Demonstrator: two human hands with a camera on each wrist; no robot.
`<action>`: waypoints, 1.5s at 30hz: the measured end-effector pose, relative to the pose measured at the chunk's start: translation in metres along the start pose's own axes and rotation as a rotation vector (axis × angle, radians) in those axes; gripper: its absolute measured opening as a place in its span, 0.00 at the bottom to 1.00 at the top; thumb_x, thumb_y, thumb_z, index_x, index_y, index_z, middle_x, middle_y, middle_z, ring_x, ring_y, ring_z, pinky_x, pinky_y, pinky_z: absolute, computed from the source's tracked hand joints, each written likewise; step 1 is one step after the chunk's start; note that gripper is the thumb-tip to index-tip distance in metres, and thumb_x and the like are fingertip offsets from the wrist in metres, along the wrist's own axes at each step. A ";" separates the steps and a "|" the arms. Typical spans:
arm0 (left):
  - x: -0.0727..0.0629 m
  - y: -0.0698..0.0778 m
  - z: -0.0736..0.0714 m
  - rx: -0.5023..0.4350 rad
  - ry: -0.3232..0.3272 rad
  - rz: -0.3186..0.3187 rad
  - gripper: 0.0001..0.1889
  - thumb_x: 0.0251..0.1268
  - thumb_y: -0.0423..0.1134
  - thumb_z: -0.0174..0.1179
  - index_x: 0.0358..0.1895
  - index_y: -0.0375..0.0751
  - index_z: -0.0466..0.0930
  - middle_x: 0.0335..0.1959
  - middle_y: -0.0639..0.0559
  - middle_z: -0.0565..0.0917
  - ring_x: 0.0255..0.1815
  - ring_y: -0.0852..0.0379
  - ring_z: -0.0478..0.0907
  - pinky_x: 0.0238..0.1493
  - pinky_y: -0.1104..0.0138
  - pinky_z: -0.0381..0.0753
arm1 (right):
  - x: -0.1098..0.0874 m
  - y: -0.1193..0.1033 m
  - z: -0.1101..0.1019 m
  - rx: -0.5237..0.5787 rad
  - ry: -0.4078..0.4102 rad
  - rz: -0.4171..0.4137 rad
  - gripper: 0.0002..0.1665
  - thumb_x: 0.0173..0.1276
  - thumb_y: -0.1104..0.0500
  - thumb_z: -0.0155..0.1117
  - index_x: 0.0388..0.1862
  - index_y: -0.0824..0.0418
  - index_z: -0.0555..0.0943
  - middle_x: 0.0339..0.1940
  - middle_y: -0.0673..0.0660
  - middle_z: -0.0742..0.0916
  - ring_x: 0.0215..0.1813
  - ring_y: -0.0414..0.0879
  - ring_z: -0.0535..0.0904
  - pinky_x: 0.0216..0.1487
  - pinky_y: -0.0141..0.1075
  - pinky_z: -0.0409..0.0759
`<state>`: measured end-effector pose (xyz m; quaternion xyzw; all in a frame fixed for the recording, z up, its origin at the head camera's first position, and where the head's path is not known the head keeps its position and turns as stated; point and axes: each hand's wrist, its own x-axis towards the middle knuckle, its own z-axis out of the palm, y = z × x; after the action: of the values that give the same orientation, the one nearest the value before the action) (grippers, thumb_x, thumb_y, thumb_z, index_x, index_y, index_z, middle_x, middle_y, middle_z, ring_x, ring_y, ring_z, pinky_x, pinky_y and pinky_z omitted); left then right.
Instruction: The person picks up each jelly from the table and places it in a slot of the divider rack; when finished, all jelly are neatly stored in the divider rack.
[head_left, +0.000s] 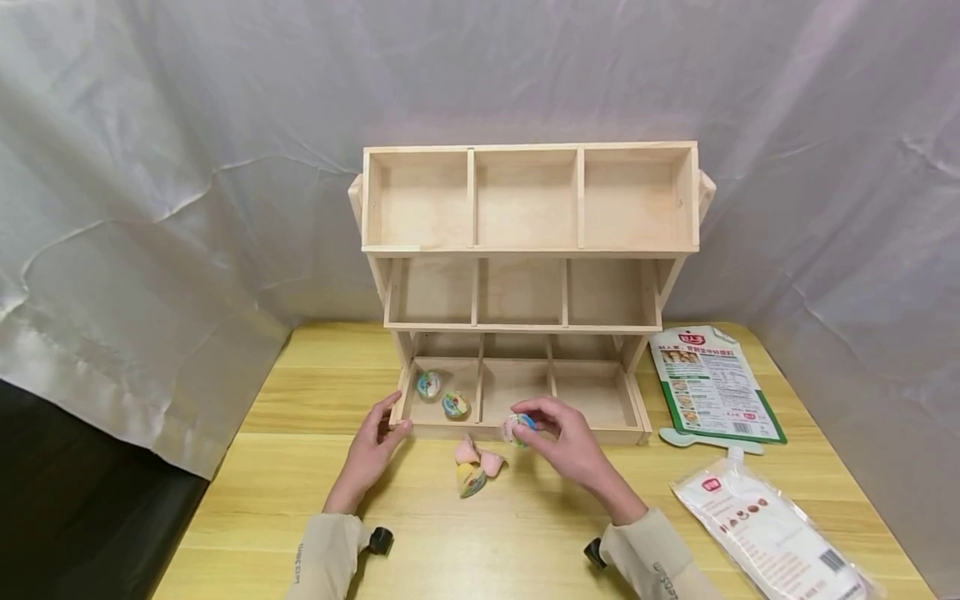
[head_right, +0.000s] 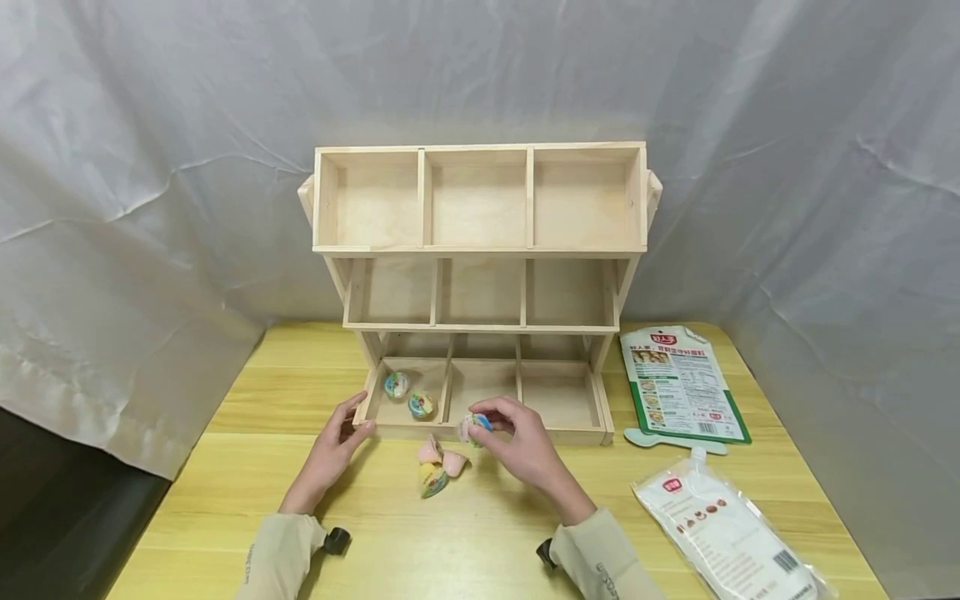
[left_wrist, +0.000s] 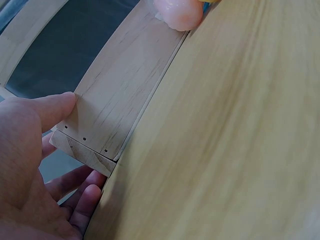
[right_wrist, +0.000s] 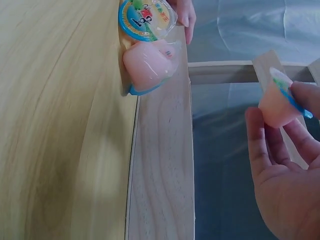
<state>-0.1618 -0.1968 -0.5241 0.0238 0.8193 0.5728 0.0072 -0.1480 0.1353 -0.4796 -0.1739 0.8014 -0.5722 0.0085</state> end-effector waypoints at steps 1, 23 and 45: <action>0.000 0.000 0.000 0.001 0.000 -0.001 0.32 0.76 0.37 0.62 0.79 0.40 0.64 0.62 0.30 0.78 0.53 0.49 0.78 0.52 0.68 0.76 | 0.000 0.000 0.000 0.006 0.004 -0.007 0.17 0.73 0.56 0.71 0.56 0.60 0.85 0.53 0.55 0.87 0.55 0.48 0.83 0.58 0.31 0.82; 0.001 -0.002 0.000 -0.010 -0.003 0.006 0.32 0.76 0.37 0.62 0.79 0.40 0.63 0.62 0.29 0.78 0.55 0.42 0.81 0.53 0.67 0.77 | 0.005 0.000 0.001 0.020 0.072 -0.058 0.15 0.78 0.57 0.63 0.61 0.55 0.85 0.54 0.56 0.85 0.47 0.41 0.82 0.49 0.33 0.84; 0.001 -0.003 0.000 0.011 0.002 0.012 0.32 0.76 0.38 0.62 0.79 0.40 0.63 0.61 0.31 0.79 0.56 0.42 0.81 0.53 0.66 0.77 | 0.010 -0.002 0.002 0.141 0.003 0.038 0.30 0.67 0.69 0.72 0.68 0.62 0.78 0.59 0.66 0.78 0.58 0.58 0.82 0.54 0.33 0.85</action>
<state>-0.1627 -0.1973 -0.5267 0.0281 0.8223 0.5684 0.0030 -0.1561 0.1304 -0.4766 -0.1569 0.7623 -0.6271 0.0305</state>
